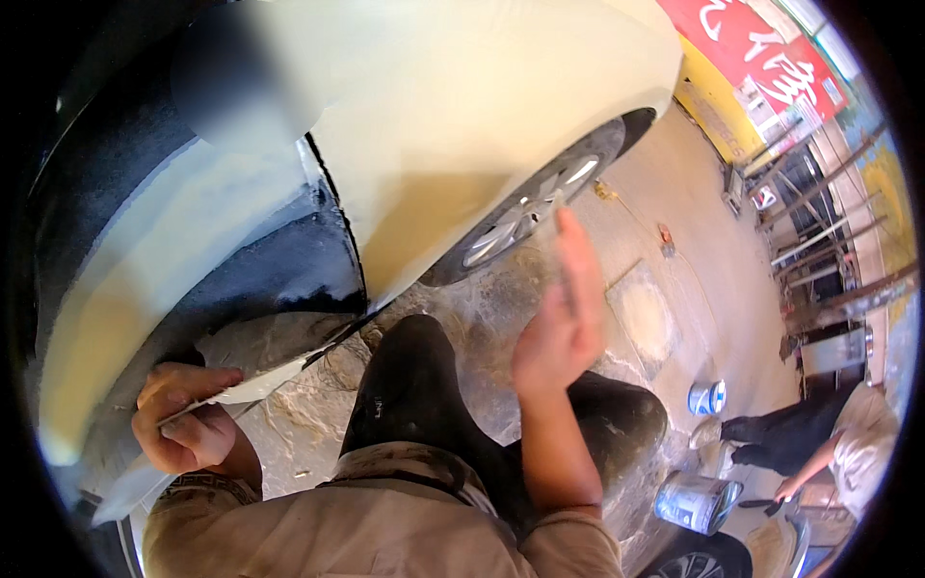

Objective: The person applies body filler to the front fender of a white car using a putty knife and a sanding block. They spread the filler over the surface and smooth it out, then scrape excess material from the tools. The person walks to a sink area and picks up a bucket.

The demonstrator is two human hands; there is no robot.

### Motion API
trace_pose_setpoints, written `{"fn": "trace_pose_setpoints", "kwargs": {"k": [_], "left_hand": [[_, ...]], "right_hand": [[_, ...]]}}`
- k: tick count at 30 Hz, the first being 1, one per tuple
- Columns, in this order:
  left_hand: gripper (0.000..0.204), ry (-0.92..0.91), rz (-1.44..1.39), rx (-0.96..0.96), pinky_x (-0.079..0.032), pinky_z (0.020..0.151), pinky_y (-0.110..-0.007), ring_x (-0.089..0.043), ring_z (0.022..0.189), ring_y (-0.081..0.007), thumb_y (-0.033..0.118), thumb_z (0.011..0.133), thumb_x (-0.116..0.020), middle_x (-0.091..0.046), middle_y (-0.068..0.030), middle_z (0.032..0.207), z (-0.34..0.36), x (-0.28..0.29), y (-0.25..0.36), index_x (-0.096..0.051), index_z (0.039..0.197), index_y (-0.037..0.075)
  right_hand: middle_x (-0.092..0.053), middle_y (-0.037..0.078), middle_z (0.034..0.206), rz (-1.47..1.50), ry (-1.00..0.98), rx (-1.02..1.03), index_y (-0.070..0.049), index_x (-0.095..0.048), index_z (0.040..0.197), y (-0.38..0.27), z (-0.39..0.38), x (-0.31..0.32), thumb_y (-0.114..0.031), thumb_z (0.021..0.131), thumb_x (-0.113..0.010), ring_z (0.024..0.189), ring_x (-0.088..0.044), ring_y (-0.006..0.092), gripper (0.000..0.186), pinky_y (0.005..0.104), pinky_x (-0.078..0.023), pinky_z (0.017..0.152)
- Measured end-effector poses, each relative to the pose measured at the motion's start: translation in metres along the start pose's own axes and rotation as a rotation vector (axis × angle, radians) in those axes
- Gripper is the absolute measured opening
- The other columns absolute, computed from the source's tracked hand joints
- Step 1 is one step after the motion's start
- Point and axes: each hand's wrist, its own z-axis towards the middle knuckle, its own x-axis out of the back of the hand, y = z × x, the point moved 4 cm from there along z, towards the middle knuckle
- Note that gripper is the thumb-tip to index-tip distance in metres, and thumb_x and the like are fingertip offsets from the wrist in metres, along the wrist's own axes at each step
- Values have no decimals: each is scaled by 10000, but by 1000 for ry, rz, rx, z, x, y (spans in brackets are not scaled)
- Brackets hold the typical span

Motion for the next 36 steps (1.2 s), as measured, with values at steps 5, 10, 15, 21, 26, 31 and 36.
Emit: {"fn": "trace_pose_setpoints", "kwargs": {"k": [5, 10, 15, 21, 26, 31, 36], "left_hand": [[331, 345, -340, 410, -446, 523, -241, -552, 572, -123, 169, 981, -546, -647, -91, 811, -35, -23, -8, -485, 1201, -70], [206, 227, -812, 725, -438, 779, -211, -552, 852, -74, 85, 986, -526, -624, -54, 947, -16, -104, -4, -577, 1107, -74], [182, 205, -899, 807, -266, 582, -175, -346, 649, -15, 131, 971, -597, -512, 56, 743, -3, -127, 6, -611, 987, -50], [218, 199, -906, 804, -417, 749, -213, -514, 764, -64, 161, 978, -571, -626, -37, 877, -10, -125, 3, -600, 990, -55], [148, 130, -1237, 935, -417, 697, -195, -536, 771, -51, 75, 962, -582, -626, -10, 887, -17, -141, 3, -621, 1053, -35], [206, -435, -1724, 1265, -468, 774, -221, -591, 876, -72, 123, 985, -562, -641, -30, 1002, -32, -193, 25, -595, 1127, -22], [208, -441, -1652, 1236, -445, 738, -215, -569, 846, -62, 152, 1003, -535, -632, -20, 949, -22, -226, 31, -597, 1103, -20]], "right_hand": [[-536, 76, 1375, 757, 34, -528, -108, -479, 1378, -22, 12, 21, -273, 998, -430, 1229, -511, 303, 417, 635, -283, 1076], [-495, 172, 1406, 922, -227, -476, -91, -489, 1386, -60, -13, 19, -386, 1016, -408, 1331, -419, 401, 480, 635, -243, 1096], [-503, 306, 1351, 508, -588, -137, -55, -634, 1249, -91, -25, 7, -104, 908, -625, 1313, -424, 483, 344, 561, -315, 1092], [-565, 196, 1340, -55, -734, -183, -48, -654, 1212, -91, -22, 32, 18, 863, -610, 1323, -453, 407, 358, 519, -329, 1098], [-663, 169, 1164, -491, -806, -334, -20, -632, 1189, -79, -17, 67, 24, 883, -567, 1087, -625, 338, 316, 423, -465, 958], [-670, 159, 865, 563, -269, -767, 16, -566, 999, -49, 6, 105, -153, 882, -683, 729, -669, 269, 236, 361, -534, 658], [-623, 121, 705, 576, -440, -807, -52, -524, 947, -8, 25, 124, -173, 892, -649, 509, -596, 247, 182, 403, -505, 572]]}}
